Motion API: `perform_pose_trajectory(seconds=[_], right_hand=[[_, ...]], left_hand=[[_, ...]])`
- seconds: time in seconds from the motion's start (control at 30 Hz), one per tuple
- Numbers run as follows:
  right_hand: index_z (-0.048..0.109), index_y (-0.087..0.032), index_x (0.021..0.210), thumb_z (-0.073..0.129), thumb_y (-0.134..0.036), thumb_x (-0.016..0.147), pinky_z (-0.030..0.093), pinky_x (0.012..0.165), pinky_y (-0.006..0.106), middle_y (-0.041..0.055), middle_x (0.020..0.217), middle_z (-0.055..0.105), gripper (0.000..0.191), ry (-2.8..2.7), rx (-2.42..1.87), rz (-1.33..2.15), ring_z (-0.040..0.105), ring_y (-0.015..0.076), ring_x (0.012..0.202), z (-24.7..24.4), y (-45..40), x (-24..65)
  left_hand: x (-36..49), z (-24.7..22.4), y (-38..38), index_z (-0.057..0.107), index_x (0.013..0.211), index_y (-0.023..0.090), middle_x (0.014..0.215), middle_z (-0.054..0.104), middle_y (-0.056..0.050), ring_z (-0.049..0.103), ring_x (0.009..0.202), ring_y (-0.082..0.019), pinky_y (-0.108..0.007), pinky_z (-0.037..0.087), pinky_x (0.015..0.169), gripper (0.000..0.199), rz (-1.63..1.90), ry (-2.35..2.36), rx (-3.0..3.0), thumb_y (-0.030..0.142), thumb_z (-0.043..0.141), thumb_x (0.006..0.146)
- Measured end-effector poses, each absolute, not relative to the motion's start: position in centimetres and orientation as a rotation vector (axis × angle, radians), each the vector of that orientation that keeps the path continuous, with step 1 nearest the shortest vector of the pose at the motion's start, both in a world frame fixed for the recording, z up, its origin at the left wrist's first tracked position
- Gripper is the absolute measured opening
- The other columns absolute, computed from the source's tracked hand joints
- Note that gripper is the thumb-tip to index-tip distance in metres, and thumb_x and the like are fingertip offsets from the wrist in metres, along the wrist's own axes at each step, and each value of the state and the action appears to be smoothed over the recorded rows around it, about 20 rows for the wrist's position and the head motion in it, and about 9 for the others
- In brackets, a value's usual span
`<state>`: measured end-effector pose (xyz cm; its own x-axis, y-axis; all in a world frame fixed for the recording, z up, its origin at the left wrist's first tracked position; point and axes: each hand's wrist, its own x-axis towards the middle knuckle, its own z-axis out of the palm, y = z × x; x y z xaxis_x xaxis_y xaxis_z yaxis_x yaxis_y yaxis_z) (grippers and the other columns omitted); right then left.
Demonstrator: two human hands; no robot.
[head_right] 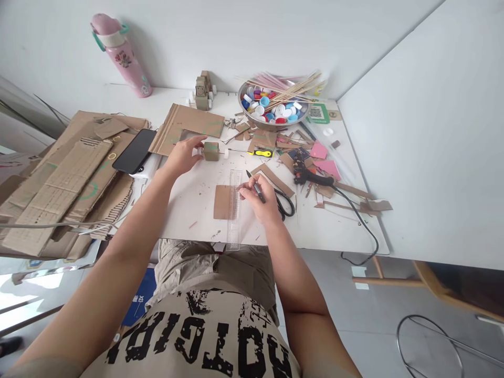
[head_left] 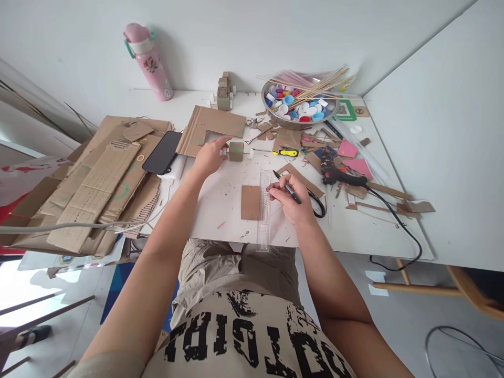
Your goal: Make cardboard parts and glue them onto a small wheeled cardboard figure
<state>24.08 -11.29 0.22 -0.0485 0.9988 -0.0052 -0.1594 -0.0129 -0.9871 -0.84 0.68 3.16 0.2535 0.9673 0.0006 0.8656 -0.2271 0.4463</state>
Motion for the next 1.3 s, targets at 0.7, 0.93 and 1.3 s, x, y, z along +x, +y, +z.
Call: perform_pose_trajectory(seconds=[0.7, 0.93, 1.3], right_hand=[[0.039, -0.029, 0.079, 0.079, -0.033, 0.082, 0.055, 0.073, 0.035, -0.0041, 0.079, 0.064, 0.040, -1.433, -1.243, 1.101, 0.064, 0.0163, 0.070, 0.5, -9.5, 22.2], [0.044, -0.031, 0.083, 0.067, -0.025, 0.088, 0.058, 0.080, 0.037, 0.0003, 0.085, 0.075, 0.025, -1.696, -1.426, 0.850, 0.074, 0.0227, 0.077, 1.0, -10.8, 22.1], [0.056, -0.032, 0.094, 0.076, -0.018, 0.086, 0.057, 0.119, 0.062, 0.0108, 0.142, 0.078, 0.026, -1.916, -1.279, 0.973, 0.068, 0.0357, 0.147, -0.1, -14.3, 24.2]], left_hand=[[-1.1, 2.6, -5.7, 0.064, 0.150, 0.026, 0.151, 0.072, -0.012, 0.067, 0.144, -0.032, -0.056, 0.056, 0.125, 0.044, 0.850, 1.429, 2.432, 0.024, 0.059, 0.106], [0.6, -0.8, -11.8, 0.065, 0.150, 0.023, 0.156, 0.070, -0.016, 0.069, 0.145, -0.029, -0.054, 0.061, 0.122, 0.041, 0.746, 1.209, 2.408, 0.024, 0.054, 0.111], [0.1, -2.2, -13.5, 0.050, 0.167, 0.021, 0.177, 0.051, -0.018, 0.044, 0.169, -0.031, -0.061, 0.040, 0.138, 0.062, 0.411, 1.096, 2.548, 0.048, 0.059, 0.112]])
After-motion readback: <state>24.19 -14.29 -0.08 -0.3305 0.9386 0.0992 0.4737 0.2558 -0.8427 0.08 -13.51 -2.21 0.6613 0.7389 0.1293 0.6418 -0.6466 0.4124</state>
